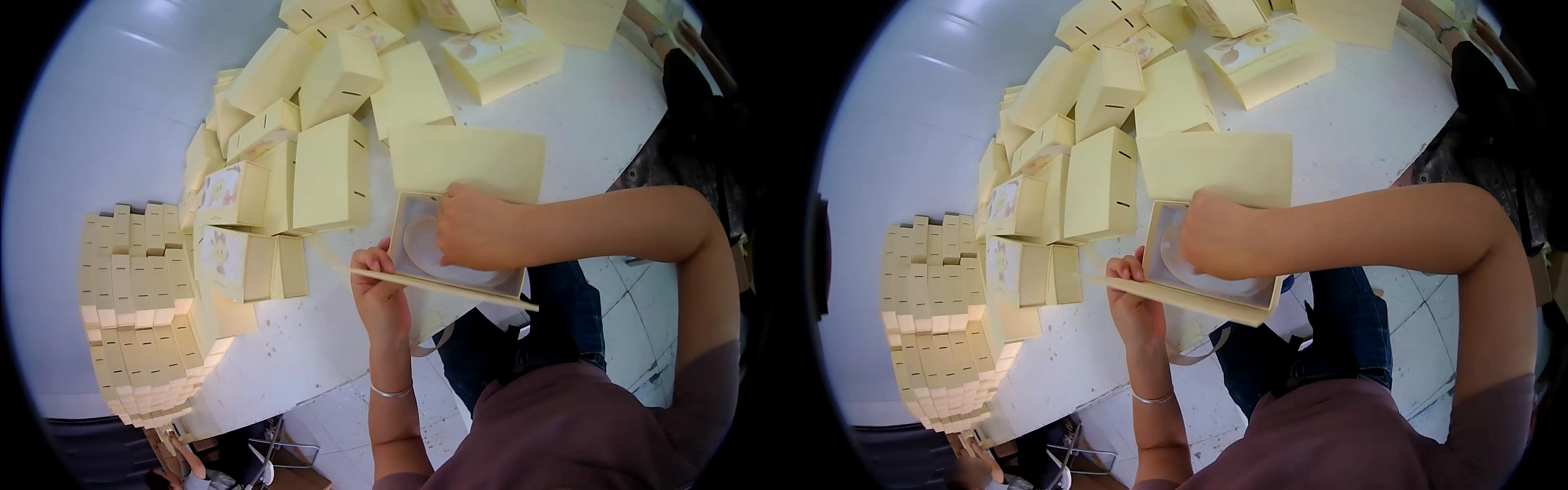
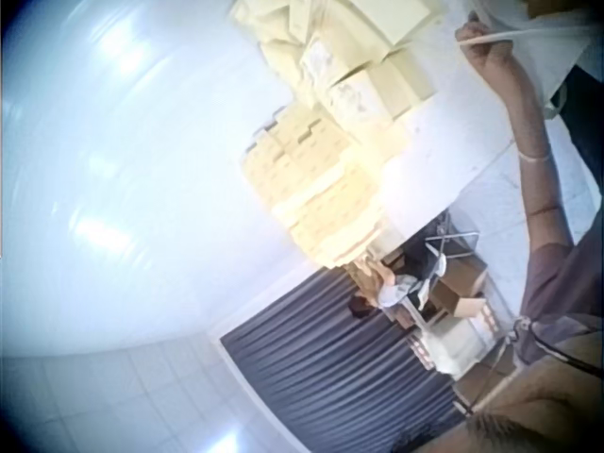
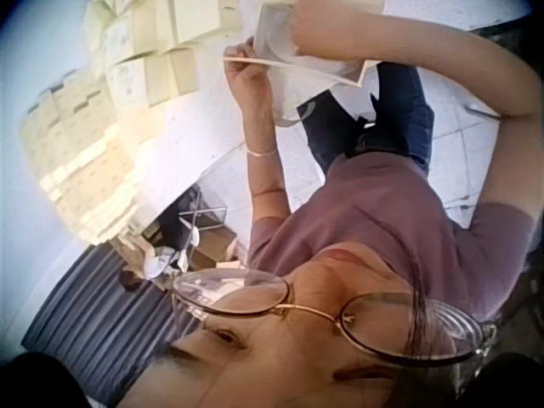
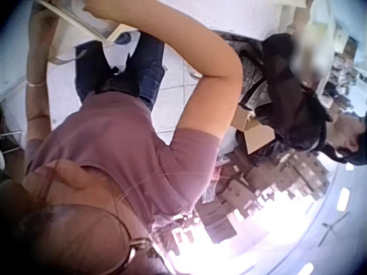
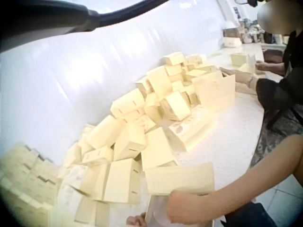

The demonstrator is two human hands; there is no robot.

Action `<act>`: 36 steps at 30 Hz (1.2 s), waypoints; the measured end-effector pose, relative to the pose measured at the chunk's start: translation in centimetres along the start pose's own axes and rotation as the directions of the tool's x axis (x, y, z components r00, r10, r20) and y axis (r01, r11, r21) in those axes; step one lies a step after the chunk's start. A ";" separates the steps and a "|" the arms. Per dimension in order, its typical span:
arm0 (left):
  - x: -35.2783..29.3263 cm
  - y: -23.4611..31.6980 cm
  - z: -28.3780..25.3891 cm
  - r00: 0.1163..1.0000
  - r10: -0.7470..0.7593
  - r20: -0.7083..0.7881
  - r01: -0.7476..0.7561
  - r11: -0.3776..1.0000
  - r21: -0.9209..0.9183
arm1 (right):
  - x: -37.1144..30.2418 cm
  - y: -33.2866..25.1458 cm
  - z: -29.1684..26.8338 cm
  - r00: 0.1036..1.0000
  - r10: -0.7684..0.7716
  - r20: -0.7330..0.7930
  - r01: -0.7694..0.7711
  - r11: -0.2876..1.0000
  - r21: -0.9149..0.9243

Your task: The person repeatedly picks up small yellow cardboard boxes, opens them, inserts a white ribbon into each, and closes them. The finished boxes are stacked on the table. The process is repeated for many boxes throughout the clip.

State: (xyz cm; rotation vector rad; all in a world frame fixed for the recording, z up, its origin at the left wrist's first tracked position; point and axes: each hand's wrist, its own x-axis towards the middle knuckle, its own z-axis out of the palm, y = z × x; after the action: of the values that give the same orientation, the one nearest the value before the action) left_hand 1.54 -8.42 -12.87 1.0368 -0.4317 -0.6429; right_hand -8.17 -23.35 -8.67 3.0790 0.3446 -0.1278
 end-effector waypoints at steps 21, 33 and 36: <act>-10.5 -2.4 6.8 0.870 0.228 0.436 -0.467 0.100 0.879 | -2.0 5.2 -10.8 0.916 0.382 0.120 -0.251 0.314 0.916; -1.9 6.9 8.6 0.814 0.496 0.303 -0.568 0.789 0.234 | -0.8 1.1 -17.7 0.903 0.327 -0.280 0.229 0.184 0.956; -3.0 6.3 9.7 0.846 0.275 0.457 -0.501 0.706 0.500 | -1.1 1.7 -16.8 0.898 0.341 -0.278 0.250 0.125 0.960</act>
State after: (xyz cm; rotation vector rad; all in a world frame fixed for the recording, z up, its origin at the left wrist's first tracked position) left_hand -4.81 -10.50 -2.93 1.3812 -1.2116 -0.2840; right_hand -7.60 -24.44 8.22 4.5345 0.1576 0.7366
